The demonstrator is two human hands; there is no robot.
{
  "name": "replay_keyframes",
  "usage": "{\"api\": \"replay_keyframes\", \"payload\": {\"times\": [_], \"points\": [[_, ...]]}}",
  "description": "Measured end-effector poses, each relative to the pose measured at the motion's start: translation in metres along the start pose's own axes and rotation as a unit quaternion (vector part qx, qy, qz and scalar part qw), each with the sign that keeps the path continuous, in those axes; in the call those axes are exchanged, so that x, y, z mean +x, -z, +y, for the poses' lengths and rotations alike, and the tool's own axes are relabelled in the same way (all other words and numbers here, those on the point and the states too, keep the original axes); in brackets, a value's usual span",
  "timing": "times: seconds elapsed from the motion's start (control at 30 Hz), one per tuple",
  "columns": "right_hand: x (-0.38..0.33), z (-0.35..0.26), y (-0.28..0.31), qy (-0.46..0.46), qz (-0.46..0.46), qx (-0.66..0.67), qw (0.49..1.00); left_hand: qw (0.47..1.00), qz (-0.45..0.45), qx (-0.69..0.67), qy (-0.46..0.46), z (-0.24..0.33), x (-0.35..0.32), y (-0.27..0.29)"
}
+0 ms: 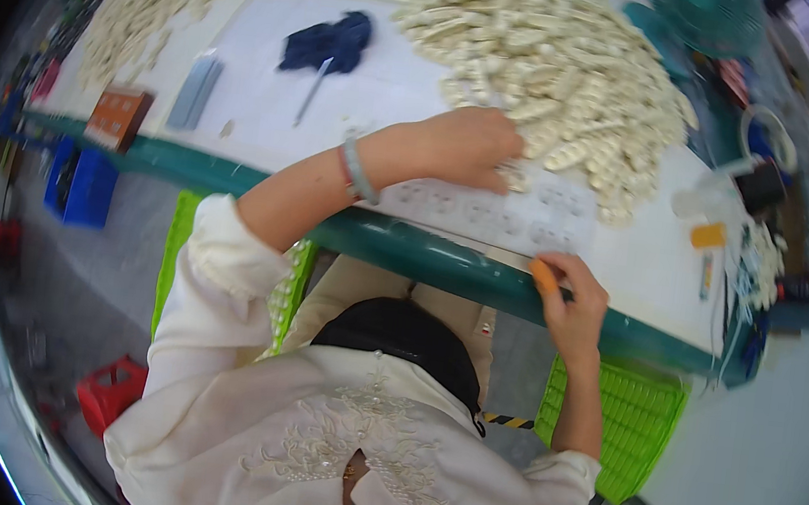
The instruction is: Assembling, scraping, and gluing small white plastic components at a factory workbench.
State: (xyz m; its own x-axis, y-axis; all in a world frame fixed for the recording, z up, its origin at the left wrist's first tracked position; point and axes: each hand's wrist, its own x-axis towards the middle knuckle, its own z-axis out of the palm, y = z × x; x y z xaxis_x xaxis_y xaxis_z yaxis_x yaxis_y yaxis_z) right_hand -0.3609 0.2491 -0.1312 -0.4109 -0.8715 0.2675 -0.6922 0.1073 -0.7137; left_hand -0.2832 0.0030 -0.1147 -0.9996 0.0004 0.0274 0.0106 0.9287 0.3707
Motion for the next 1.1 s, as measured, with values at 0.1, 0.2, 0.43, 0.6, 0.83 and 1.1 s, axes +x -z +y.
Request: {"api": "replay_keyframes", "payload": {"times": [0.1, 0.2, 0.43, 0.6, 0.83, 1.1], "points": [[-0.007, 0.005, 0.000, -0.021, 0.026, 0.019, 0.999, 0.998, 0.058, 0.006, -0.028, 0.004, 0.005, -0.006], [-0.008, 0.009, 0.001, -0.066, 0.056, 0.072, 0.994, 0.997, 0.074, 0.028, -0.024, 0.009, 0.005, -0.008], [0.044, 0.002, 0.019, 0.022, 0.120, -0.067, 0.990, 0.987, 0.151, -0.005, -0.051, 0.002, -0.002, -0.004], [0.120, 0.010, 0.032, 0.220, -0.014, -0.245, 0.944, 0.938, 0.282, -0.200, -0.025, 0.005, -0.047, 0.033], [0.170, 0.036, 0.008, 0.262, -0.260, -0.241, 0.898, 0.738, 0.521, -0.320, 0.286, -0.018, -0.283, 0.003], [0.180, 0.062, -0.010, 0.220, -0.205, -0.256, 0.919, 0.346, 0.536, -0.025, 0.770, 0.056, -0.580, -0.197]]}}
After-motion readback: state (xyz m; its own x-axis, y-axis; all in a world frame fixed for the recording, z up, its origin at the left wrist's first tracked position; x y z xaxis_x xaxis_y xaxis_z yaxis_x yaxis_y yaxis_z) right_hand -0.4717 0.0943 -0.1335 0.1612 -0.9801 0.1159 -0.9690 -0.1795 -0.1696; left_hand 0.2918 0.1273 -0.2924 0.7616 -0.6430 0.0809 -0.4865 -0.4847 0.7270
